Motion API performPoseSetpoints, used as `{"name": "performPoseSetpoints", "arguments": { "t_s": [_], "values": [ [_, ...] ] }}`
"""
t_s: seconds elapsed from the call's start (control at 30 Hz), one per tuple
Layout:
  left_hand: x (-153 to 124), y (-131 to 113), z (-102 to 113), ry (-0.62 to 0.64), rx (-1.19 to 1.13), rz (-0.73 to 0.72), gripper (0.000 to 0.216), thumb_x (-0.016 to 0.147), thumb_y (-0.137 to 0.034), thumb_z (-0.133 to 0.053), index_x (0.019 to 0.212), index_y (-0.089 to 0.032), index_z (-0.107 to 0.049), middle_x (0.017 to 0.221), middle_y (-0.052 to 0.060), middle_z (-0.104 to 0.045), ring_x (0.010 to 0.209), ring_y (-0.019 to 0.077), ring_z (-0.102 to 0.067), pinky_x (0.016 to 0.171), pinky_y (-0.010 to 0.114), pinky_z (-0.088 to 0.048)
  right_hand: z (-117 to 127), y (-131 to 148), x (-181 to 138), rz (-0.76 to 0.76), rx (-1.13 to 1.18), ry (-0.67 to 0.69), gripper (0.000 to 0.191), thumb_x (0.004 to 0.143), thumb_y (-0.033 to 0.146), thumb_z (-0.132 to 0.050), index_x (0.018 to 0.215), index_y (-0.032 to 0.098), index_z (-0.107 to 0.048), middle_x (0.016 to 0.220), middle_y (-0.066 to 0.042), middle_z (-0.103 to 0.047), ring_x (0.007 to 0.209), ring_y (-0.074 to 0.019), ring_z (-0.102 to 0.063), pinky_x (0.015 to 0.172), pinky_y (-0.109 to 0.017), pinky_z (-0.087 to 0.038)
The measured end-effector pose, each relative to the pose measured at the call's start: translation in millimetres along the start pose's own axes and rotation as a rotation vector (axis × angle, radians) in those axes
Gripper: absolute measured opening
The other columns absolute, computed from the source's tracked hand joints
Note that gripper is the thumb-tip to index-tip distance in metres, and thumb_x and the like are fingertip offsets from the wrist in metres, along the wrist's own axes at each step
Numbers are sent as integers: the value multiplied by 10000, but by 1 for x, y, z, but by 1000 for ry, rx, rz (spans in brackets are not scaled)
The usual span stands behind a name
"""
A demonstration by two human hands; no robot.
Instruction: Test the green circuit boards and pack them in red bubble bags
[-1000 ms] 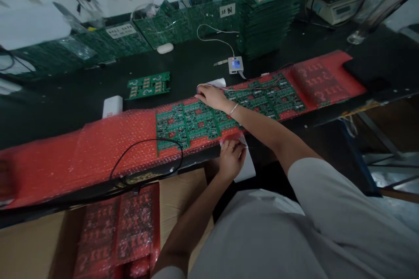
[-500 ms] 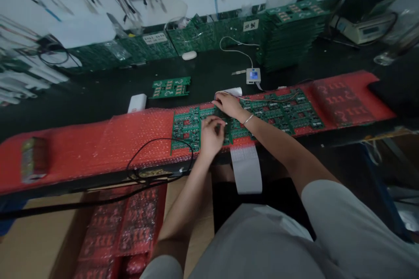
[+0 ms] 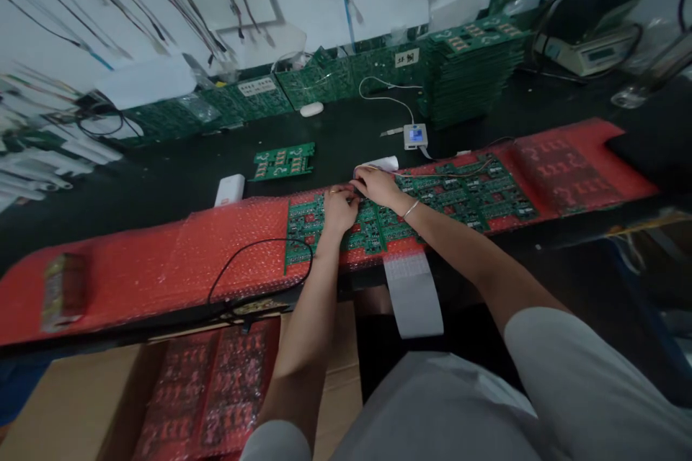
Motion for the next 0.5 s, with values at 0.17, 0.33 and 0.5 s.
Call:
{"name": "performPoseSetpoints", "arguments": {
  "t_s": [0.17,0.33,0.5],
  "values": [
    [-6,-5,4,-19,58,-60,155,854,-194,-609,929,-183,-744,1076,124,-707,1105,304,-608,1025,477,-467,-2,-1,-1,5,4,-8,147,1024,260,-521,1005,169,-634,1039,-93,-697,982,-227,-611,854,-332,-413],
    [-33,-11,13,49,190,-240,381,898,-142,-480,1161,-218,-744,1286,109,-662,1172,311,-569,991,479,-488,-1,-2,1,10,38,-17,137,1008,274,-564,985,166,-645,1057,-93,-707,974,-224,-623,861,-332,-421],
    [-43,-13,17,155,308,-266,442,912,-164,-472,1269,-237,-722,1347,118,-619,1193,346,-542,963,518,-501,21,5,-5,42,196,-114,209,977,302,-626,803,188,-644,928,-60,-715,911,-203,-630,871,-330,-437]
  ]
}}
Point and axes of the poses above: each hand's wrist, its own x-axis towards the middle knuckle, its own z-axis out of the back of the hand, y = z × x, the point moved 2 cm from there along x, towards the middle knuckle
